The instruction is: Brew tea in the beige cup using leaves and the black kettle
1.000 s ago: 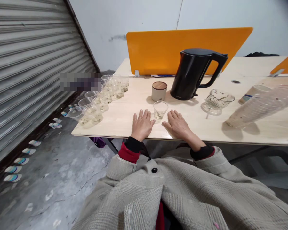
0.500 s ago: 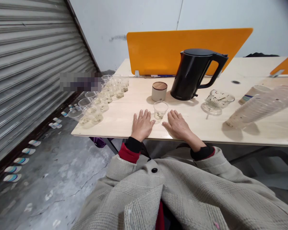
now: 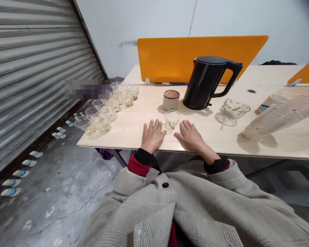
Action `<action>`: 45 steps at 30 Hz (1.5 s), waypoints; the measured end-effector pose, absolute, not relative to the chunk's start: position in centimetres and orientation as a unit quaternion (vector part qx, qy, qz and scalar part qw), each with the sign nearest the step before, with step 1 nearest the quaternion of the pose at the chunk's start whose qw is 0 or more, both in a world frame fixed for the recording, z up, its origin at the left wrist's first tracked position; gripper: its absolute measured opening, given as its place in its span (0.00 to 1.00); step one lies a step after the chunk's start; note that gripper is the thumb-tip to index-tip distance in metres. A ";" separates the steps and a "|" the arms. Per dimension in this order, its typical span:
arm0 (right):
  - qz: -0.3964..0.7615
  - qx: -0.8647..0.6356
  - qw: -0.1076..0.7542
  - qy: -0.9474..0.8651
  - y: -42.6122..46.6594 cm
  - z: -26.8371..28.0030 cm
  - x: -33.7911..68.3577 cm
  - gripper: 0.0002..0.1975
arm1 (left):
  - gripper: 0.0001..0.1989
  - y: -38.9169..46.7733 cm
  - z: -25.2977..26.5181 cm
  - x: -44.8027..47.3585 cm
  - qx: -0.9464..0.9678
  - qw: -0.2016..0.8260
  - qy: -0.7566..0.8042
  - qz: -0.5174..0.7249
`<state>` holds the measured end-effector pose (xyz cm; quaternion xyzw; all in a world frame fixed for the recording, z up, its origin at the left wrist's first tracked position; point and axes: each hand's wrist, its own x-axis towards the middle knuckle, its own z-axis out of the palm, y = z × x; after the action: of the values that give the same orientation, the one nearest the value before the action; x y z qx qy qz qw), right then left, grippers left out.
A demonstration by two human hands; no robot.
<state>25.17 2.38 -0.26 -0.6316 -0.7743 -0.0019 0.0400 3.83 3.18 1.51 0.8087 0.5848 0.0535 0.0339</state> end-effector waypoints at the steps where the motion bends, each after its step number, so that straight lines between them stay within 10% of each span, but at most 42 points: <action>1: -0.002 -0.633 0.040 -0.773 2.4 -0.2 25.1 0.38 | 0.33 3.2 1.5 3.8 0.809 0.034 0.584 0.054; 45: -0.001 -0.625 0.051 -0.779 2.4 -0.2 25.4 0.39 | 0.33 3.1 1.5 3.8 0.813 0.024 0.579 0.057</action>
<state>25.43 2.35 -0.22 -0.6254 -0.7786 -0.0009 0.0512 3.76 3.14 1.52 0.8133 0.5785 0.0569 0.0239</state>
